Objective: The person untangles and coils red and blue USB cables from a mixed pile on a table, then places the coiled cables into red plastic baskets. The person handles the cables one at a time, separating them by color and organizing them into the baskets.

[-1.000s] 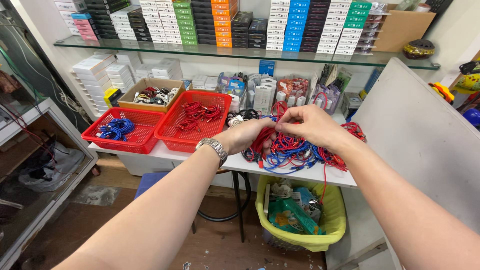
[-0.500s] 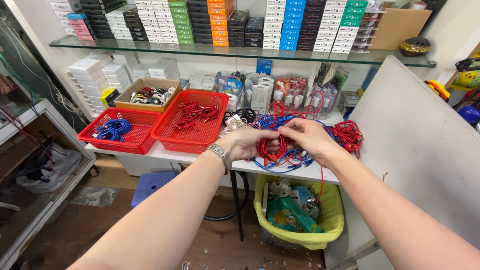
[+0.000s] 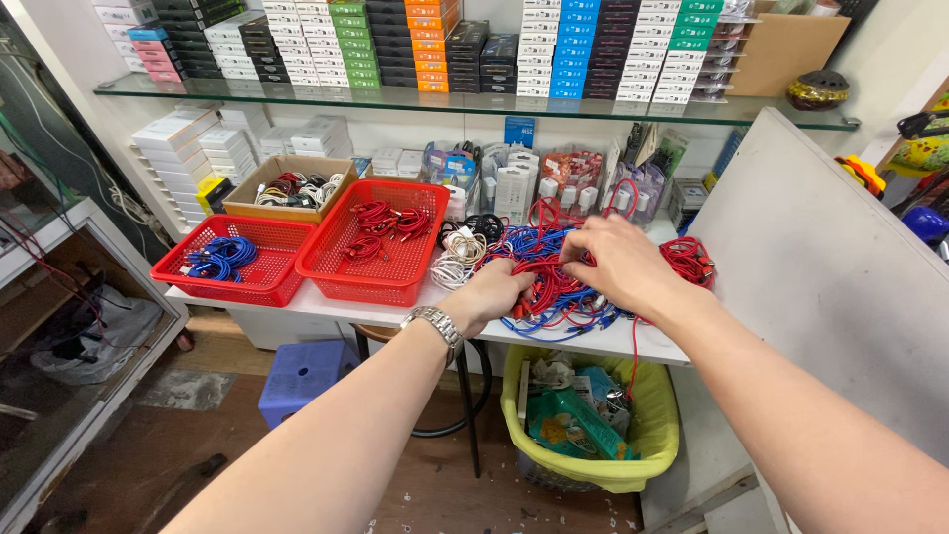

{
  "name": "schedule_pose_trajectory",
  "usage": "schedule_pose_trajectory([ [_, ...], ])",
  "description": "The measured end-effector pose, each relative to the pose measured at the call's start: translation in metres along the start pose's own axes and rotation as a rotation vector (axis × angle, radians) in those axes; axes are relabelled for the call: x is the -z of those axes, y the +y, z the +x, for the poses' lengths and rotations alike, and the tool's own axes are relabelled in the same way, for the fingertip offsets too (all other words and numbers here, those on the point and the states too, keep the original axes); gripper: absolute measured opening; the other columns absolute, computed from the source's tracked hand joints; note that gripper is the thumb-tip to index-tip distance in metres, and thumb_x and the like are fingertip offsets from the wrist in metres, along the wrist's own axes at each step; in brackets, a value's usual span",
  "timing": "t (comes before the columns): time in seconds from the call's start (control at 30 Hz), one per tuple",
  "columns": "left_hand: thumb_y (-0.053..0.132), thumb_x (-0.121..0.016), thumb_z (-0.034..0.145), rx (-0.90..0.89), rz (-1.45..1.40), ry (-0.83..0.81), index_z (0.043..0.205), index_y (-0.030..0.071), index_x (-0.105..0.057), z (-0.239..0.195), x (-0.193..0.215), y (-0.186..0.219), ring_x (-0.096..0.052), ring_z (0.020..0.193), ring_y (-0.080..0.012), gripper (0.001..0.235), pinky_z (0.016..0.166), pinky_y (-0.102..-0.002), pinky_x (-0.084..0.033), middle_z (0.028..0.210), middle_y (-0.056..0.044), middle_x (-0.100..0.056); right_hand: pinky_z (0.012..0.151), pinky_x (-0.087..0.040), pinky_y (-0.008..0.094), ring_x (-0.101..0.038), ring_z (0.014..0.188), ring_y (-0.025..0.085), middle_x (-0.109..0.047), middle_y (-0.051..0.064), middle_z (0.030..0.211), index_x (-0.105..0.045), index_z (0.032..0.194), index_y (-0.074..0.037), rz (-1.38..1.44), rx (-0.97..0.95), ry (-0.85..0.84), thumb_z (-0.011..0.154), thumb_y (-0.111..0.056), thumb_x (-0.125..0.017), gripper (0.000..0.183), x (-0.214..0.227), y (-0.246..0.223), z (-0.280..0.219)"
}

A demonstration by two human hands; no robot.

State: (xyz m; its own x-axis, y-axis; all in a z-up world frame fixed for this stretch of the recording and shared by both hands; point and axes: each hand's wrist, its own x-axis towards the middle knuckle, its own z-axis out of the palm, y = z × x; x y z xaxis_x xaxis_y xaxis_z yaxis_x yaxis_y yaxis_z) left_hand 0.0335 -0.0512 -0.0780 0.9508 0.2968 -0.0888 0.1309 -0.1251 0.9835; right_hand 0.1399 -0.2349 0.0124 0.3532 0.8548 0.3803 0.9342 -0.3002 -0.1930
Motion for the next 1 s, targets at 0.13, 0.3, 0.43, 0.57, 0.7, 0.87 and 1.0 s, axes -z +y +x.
schedule_pose_trajectory([
  [0.13, 0.021, -0.058, 0.102, -0.001, 0.365, 0.165, 0.095, 0.002, -0.06, 0.007, -0.004, 0.003, -0.063, 0.064, -0.0122, 0.02, 0.061, -0.032, -0.052, 0.074, -0.004, -0.065, 0.077, -0.057, 0.034, -0.075, 0.083, 0.019, -0.077, 0.007, 0.087, -0.071, 0.099, -0.005, 0.243, -0.253, -0.042, 0.088, -0.02, -0.075, 0.019, 0.002, -0.015, 0.011],
  [0.3, 0.02, -0.055, 0.105, 0.06, -0.073, -0.007, 0.089, 0.002, -0.061, 0.012, 0.006, 0.011, -0.057, 0.061, -0.0139, 0.025, 0.057, -0.033, -0.048, 0.074, -0.003, -0.061, 0.076, -0.062, 0.034, -0.077, 0.082, 0.018, -0.078, 0.006, 0.089, -0.068, 0.099, -0.003, 0.883, -0.312, -0.021, 0.087, -0.016, -0.073, 0.018, -0.014, -0.018, 0.007],
  [0.43, 0.017, -0.056, 0.104, 0.089, -0.255, -0.045, 0.09, 0.005, -0.058, 0.015, 0.008, 0.021, -0.052, 0.062, -0.0122, 0.019, 0.068, -0.037, -0.06, 0.074, 0.0, -0.055, 0.08, -0.057, 0.037, -0.073, 0.086, 0.021, -0.077, 0.01, 0.094, -0.069, 0.102, -0.003, 0.478, -0.244, 0.064, 0.09, -0.016, -0.076, 0.019, -0.021, -0.016, 0.003],
  [0.57, 0.017, -0.053, 0.105, 0.138, -0.438, -0.132, 0.089, 0.003, -0.057, 0.003, 0.022, 0.031, -0.057, 0.07, -0.0138, 0.021, 0.082, -0.041, -0.061, 0.077, -0.002, -0.057, 0.089, -0.055, 0.038, -0.07, 0.103, 0.021, -0.068, 0.014, 0.115, -0.064, 0.116, -0.009, 0.84, -0.292, -0.029, 0.089, -0.015, -0.07, 0.028, -0.02, -0.015, 0.004],
  [0.7, 0.019, -0.052, 0.105, 0.132, -0.689, -0.169, 0.087, 0.007, -0.056, -0.01, 0.037, 0.039, -0.059, 0.077, -0.0159, 0.022, 0.089, -0.042, -0.057, 0.078, -0.001, -0.057, 0.099, -0.054, 0.039, -0.07, 0.112, 0.022, -0.071, 0.012, 0.125, -0.063, 0.131, -0.014, 1.632, -0.552, -0.314, 0.089, -0.014, -0.059, 0.042, -0.013, -0.009, 0.004],
  [0.87, 0.015, -0.058, 0.106, 0.086, -0.616, -0.099, 0.087, 0.006, -0.055, -0.014, 0.038, 0.042, -0.06, 0.079, -0.0155, 0.021, 0.087, -0.041, -0.058, 0.081, -0.002, -0.058, 0.103, -0.053, 0.036, -0.068, 0.113, 0.019, -0.07, 0.008, 0.123, -0.062, 0.132, -0.006, 1.511, -0.426, -0.428, 0.096, -0.016, -0.061, 0.037, -0.019, -0.003, 0.015],
  [1.0, 0.02, -0.055, 0.105, 0.145, -0.584, 0.028, 0.091, 0.006, -0.06, -0.01, 0.041, 0.041, -0.059, 0.078, -0.0152, 0.02, 0.081, -0.038, -0.058, 0.079, -0.001, -0.056, 0.095, -0.053, 0.033, -0.065, 0.104, 0.014, -0.069, 0.004, 0.113, -0.064, 0.133, -0.006, 1.369, -0.376, -0.501, 0.098, -0.018, -0.062, 0.037, -0.026, 0.01, 0.026],
])
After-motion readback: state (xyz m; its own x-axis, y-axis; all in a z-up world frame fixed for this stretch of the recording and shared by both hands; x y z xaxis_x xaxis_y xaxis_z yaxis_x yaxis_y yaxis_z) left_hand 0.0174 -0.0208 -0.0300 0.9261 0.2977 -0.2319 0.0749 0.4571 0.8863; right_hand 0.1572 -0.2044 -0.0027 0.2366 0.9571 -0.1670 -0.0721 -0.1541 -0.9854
